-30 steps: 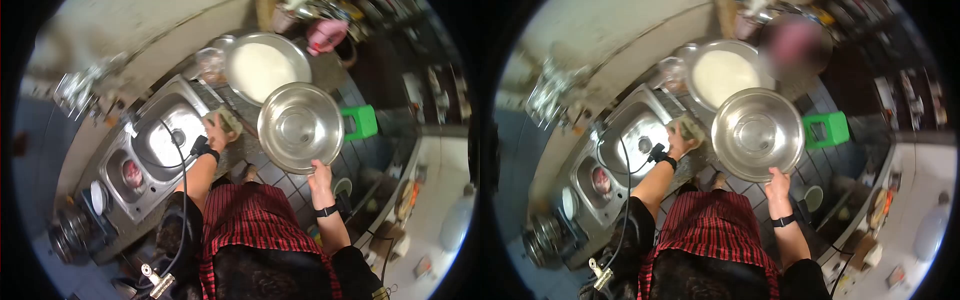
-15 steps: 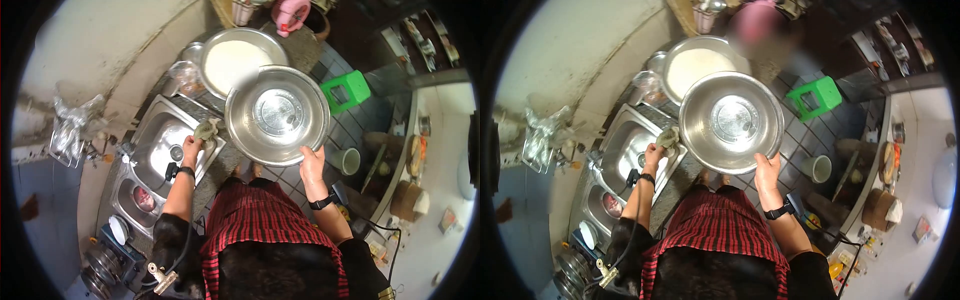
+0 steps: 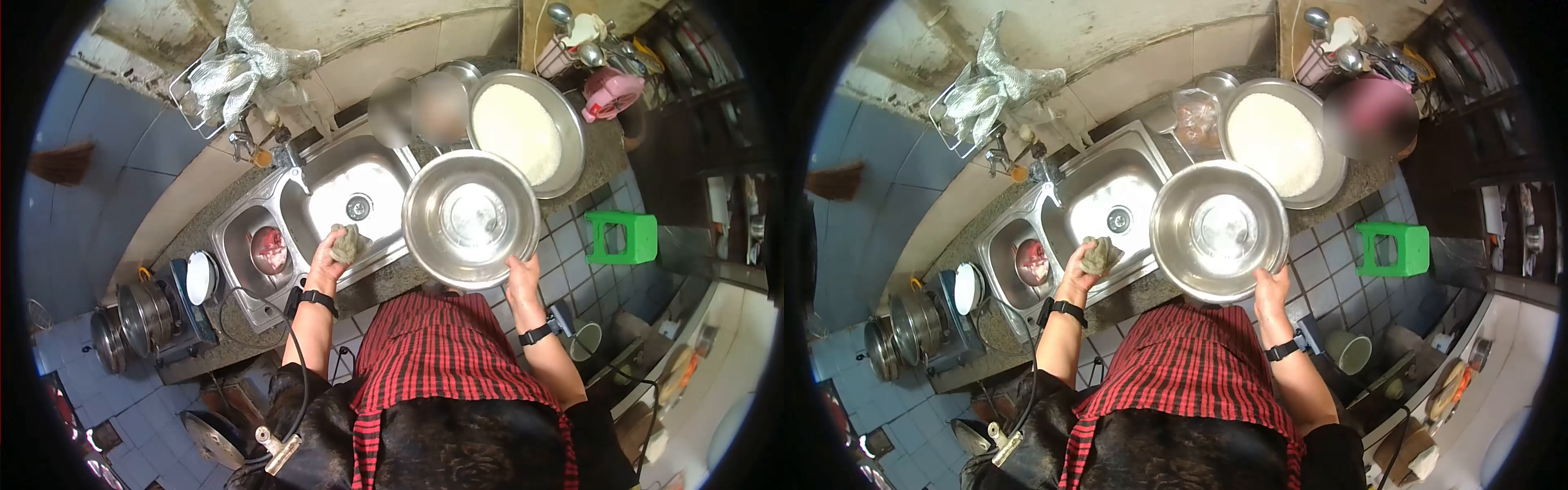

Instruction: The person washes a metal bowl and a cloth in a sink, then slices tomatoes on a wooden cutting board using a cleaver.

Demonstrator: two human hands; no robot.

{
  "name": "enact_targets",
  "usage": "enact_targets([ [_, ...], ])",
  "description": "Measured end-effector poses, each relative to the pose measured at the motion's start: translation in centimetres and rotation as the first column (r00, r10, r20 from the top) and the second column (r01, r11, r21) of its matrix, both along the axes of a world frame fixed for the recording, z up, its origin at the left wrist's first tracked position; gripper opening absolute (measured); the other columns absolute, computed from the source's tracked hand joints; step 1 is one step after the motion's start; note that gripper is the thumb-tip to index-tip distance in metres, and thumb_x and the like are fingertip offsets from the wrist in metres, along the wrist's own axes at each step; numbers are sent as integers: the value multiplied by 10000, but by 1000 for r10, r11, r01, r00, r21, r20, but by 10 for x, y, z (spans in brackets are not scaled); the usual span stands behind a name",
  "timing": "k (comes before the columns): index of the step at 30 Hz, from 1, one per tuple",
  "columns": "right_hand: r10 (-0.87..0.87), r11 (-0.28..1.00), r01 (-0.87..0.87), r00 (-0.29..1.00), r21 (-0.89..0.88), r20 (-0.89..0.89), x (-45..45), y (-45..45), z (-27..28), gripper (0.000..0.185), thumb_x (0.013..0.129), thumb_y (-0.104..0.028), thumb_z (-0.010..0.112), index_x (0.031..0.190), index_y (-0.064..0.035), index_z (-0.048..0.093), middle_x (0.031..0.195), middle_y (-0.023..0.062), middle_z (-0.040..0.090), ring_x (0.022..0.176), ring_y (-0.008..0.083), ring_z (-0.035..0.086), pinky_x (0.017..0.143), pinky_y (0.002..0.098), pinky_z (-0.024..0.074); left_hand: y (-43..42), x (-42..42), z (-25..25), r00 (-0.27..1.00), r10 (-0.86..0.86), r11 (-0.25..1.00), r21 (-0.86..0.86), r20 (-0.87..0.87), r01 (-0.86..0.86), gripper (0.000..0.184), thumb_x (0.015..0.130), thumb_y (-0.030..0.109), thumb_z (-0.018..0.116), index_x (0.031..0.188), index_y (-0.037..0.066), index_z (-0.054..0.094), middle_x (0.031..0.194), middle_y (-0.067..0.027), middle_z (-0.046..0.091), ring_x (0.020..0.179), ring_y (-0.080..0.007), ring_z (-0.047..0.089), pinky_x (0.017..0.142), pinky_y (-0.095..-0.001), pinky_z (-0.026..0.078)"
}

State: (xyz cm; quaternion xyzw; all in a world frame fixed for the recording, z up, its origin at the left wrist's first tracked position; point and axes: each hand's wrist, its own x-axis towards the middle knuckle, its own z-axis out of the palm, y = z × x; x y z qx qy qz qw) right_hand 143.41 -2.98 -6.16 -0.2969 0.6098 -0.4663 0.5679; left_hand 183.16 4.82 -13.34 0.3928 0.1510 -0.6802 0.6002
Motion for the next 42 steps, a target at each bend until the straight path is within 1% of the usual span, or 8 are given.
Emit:
enact_targets([
  [5, 15, 984, -21, 999, 178, 34, -4, 28, -15, 505, 724, 108, 463, 1222, 23, 475, 1119, 100, 574, 1004, 185, 562, 875, 277, 435, 13, 9, -29, 994, 111, 988, -113, 10, -110, 355, 864, 31, 497, 1212, -39, 501, 1168, -172, 603, 1053, -297, 605, 929, -427, 498],
  [13, -25, 967, 21, 1000, 253, 14, -29, 50, -18, 482, 716, 104, 471, 1191, 23, 485, 1086, 116, 570, 984, 216, 577, 853, 293, 459, -18, -6, 5, 933, -78, 996, 65, 353, 58, 412, 965, 370, 478, 1167, 15, 530, 1034, -140, 640, 866, -274, 660, 749, -361, 573],
  [15, -87, 962, 77, 996, 261, 26, -30, 51, -16, 412, 706, 76, 503, 1110, -1, 524, 929, 68, 600, 749, 164, 597, 594, 269, 482, -27, -17, 17, 915, -67, 992, 125, 397, 18, 442, 967, 415, 450, 1131, 12, 528, 1006, -150, 630, 848, -282, 649, 756, -374, 566],
  [21, -165, 901, 86, 974, 426, 152, -28, 51, -38, 272, 734, 37, 510, 999, -20, 538, 789, 66, 579, 528, 162, 540, 380, 266, 395, -39, -27, 16, 920, -36, 976, 210, 391, -52, 440, 974, 389, 411, 1067, -18, 550, 978, -150, 648, 842, -286, 655, 739, -406, 565],
  [25, -140, 869, 7, 963, 495, 231, -28, 47, -89, 278, 753, 32, 506, 1024, -22, 532, 842, 84, 589, 623, 196, 590, 480, 301, 480, -36, -27, 10, 923, -37, 986, 165, 384, -30, 437, 955, 377, 440, 1071, -23, 570, 989, -161, 655, 867, -299, 654, 774, -416, 553],
  [27, -141, 890, -13, 943, 455, 302, -24, 44, -106, 299, 782, 27, 505, 1076, -28, 516, 946, 109, 601, 776, 220, 634, 609, 337, 545, -32, -32, 24, 994, -11, 996, 86, 106, 2, 441, 941, 362, 447, 1085, -32, 584, 1023, -173, 655, 893, -317, 651, 818, -419, 539],
  [32, -94, 936, -78, 884, 343, 458, -13, 27, -125, 423, 872, -157, 633, 1253, -75, 468, 1180, 88, 569, 1059, 237, 566, 889, 395, 481, -11, -23, 15, 997, -18, 999, -32, 73, 21, 386, 886, 224, 543, 1154, -54, 553, 1107, -213, 621, 988, -335, 624, 890, -428, 517],
  [42, 85, 668, -402, 877, 627, 472, -4, 57, -80, 900, 778, -513, 684, 1423, -99, 212, 1390, 169, 228, 1252, 351, 315, 931, 496, 460, -14, -19, 1, 993, 115, 985, -136, 25, -111, 358, 947, 298, 501, 1134, -1, 562, 1121, -162, 620, 1020, -325, 605, 914, -448, 498],
])
